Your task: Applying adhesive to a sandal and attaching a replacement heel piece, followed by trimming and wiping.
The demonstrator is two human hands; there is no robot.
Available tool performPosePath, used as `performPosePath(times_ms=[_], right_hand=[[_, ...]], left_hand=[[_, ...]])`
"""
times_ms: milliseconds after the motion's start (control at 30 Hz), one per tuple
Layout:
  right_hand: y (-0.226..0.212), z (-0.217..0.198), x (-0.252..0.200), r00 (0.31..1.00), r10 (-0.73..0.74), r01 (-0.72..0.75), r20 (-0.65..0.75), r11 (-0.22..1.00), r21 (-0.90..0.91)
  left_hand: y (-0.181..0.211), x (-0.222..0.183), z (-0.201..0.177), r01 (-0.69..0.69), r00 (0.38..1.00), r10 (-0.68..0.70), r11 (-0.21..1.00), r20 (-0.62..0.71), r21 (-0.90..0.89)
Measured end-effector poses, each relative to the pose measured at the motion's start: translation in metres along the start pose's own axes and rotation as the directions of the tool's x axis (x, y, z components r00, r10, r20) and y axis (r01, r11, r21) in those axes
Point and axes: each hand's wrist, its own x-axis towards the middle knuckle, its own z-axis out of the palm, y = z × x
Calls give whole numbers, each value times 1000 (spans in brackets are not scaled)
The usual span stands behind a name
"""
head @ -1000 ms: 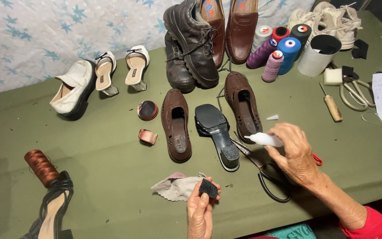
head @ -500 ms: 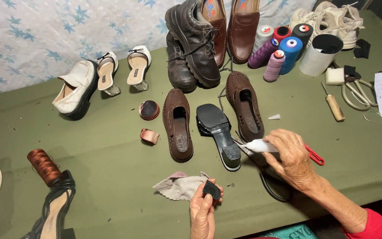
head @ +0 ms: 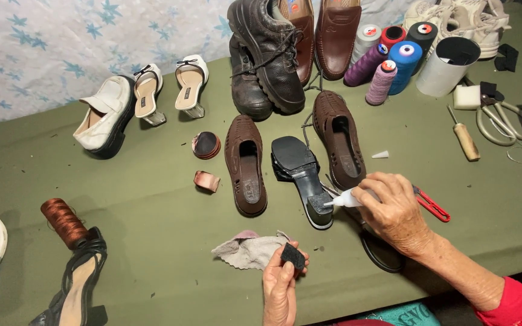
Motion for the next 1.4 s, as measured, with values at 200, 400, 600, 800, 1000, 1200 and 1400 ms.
performPosePath(times_ms=[200, 400, 600, 800, 1000, 1200, 1400], right_hand=[[-3, -1, 5, 999, -31, 31, -45, 999, -14], [-4, -1, 8, 997, -55, 53, -46, 998, -42], [-3, 0, 12, 995, -85, 82, -59, 995, -52], [-5, -2, 23, 987, -140, 136, -84, 989, -59], [-5, -2, 26, 984, -164, 161, -64, 985, -58], [-6, 3, 34, 981, -175, 170, -82, 984, -62], [1, 10, 25, 992, -110, 104, -54, 989, -102]], left_hand=[[-1, 0, -2, 14, 1000, -14, 1000, -16, 6], [-1, 0, -2, 16, 1000, -15, 1000, -14, 21], [1, 0, -1, 30, 999, -29, 999, -15, 19], [2, -1, -1, 24, 1000, -23, 1000, -14, 20], [1, 0, -3, 27, 999, -26, 999, -21, 18], [0, 0, -3, 26, 1000, -26, 1000, -14, 13], [1, 0, -4, 33, 999, -33, 999, -22, 10]])
